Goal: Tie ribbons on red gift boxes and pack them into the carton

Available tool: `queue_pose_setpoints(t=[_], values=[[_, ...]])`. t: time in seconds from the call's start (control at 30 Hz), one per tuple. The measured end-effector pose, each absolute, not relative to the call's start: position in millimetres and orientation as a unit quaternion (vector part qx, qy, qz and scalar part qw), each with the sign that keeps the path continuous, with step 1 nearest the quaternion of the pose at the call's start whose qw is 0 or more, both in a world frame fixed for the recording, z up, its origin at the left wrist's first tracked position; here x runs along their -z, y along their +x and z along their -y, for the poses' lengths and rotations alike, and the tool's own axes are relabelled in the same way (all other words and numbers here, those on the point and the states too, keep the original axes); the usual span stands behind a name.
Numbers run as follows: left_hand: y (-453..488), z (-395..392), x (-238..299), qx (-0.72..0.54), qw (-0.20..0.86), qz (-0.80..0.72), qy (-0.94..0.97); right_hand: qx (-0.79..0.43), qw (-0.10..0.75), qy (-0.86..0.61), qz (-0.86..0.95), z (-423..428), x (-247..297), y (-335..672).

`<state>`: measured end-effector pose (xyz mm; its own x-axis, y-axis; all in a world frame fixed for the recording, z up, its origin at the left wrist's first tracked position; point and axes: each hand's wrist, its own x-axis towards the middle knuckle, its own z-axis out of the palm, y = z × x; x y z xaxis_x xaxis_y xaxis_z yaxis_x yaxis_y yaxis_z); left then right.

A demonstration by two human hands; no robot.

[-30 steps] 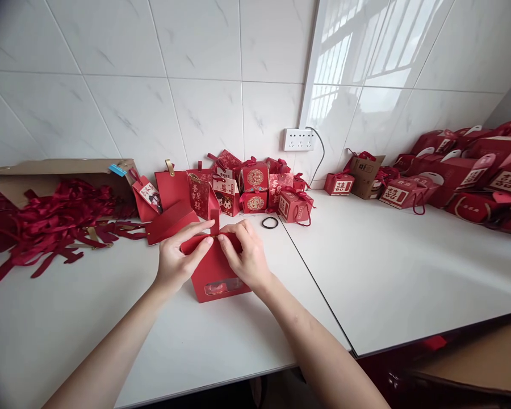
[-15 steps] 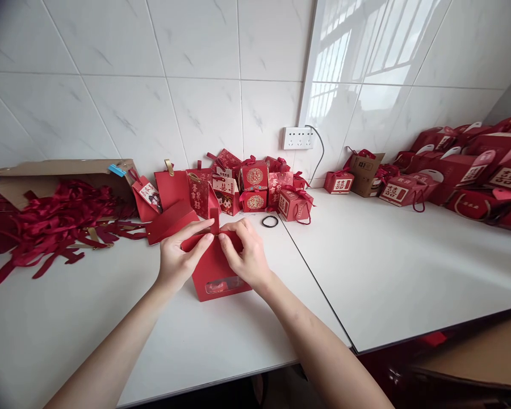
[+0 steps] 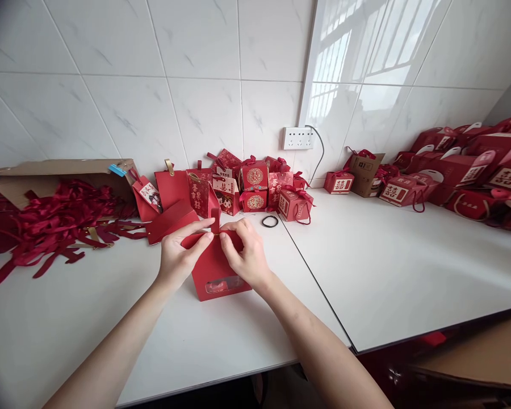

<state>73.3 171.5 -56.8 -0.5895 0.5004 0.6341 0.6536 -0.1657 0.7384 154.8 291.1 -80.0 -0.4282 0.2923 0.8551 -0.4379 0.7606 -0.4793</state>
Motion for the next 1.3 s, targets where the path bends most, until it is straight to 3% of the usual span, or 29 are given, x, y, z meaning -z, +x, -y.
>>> queue_pose_setpoints(t=[0.5, 1.3], values=[[71.4, -177.0, 66.8, 0.623, 0.118, 0.658, -0.406, -0.370, 0.521, 0.042, 0.768, -291.9, 78.4, 154.8], [75.1, -173.6, 62.8, 0.647, 0.021, 0.641, -0.413, -0.383, 0.508, 0.027, 0.771, -291.2, 77.4, 155.7]])
